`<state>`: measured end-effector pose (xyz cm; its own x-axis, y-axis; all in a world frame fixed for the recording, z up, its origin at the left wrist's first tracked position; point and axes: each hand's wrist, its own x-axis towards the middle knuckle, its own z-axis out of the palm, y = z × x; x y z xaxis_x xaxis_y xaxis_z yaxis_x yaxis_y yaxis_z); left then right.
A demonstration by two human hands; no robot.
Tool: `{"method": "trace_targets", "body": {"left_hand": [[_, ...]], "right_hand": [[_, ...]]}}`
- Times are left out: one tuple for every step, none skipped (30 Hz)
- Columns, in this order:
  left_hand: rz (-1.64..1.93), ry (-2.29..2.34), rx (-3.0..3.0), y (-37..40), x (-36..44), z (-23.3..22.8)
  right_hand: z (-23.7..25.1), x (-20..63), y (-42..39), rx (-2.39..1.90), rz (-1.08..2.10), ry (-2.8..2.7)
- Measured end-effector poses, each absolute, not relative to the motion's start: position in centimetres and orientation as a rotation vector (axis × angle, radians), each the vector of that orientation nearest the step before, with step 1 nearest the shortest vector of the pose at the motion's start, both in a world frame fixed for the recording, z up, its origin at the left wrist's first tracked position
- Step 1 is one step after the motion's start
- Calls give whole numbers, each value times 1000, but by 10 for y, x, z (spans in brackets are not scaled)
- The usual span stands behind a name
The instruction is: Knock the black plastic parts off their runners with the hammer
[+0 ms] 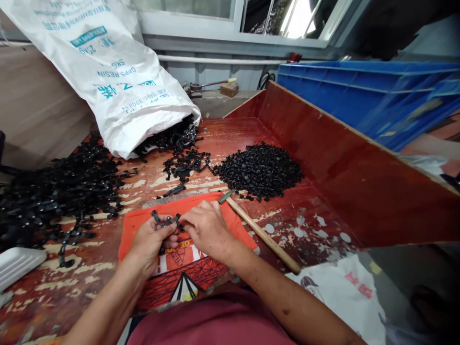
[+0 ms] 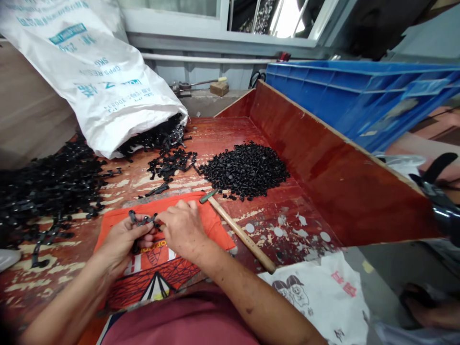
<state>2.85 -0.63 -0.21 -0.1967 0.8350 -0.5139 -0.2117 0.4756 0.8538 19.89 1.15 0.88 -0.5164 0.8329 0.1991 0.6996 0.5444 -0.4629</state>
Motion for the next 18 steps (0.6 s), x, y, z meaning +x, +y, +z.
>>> {"method": "trace_targets", "body": {"left_hand": [[1055,1471,584,-7,29,-2],[1067,1470,592,-8,30,-3],[1082,1469,600,-8,31,-4],[1095,1468,607,-9,31,-5],[1104,1466,612,-9,31,-5],[1108,1467,615,-10,31,-6],[1105,1468,617,-10,31,-7],[1101,1469,618,-10,30,-8],[1097,1471,619,-10,30,-8],[1094,1473,620,-10,30,-8],[1094,1476,619,-10,30,-9],[1094,1476,617,-10,30,-9],[1094,1477,615,-10,30,-9],[1095,1476,613,-10,30,-9],[1096,1476,611,-10,30,-9],[1096,1475,609,-10,30,-9],[1096,1475,609,-10,30,-9],[1096,1475,608,-10,30,-9]], "right_hand": [[8,199,12,-1233,466,-2397],[7,198,12,-1222,471,-2407],[6,196,12,-1215,472,-2415],[5,194,12,-1212,470,-2422],[4,192,12,-1211,466,-2428],[3,189,12,-1213,460,-2435],[3,187,12,-1218,453,-2441],[5,186,12,-1225,445,-2448],[7,187,12,-1232,438,-2456],[10,190,12,-1243,431,-2463],[14,196,13,-1264,421,-2466],[18,205,13,-1303,406,-2460],[21,217,12,-1358,387,-2448],[24,233,11,-1451,358,-2415],[27,250,9,-1566,321,-2371],[28,269,6,-1682,287,-2331],[28,287,3,-1797,258,-2297],[27,303,-1,-1885,247,-2279]]}}
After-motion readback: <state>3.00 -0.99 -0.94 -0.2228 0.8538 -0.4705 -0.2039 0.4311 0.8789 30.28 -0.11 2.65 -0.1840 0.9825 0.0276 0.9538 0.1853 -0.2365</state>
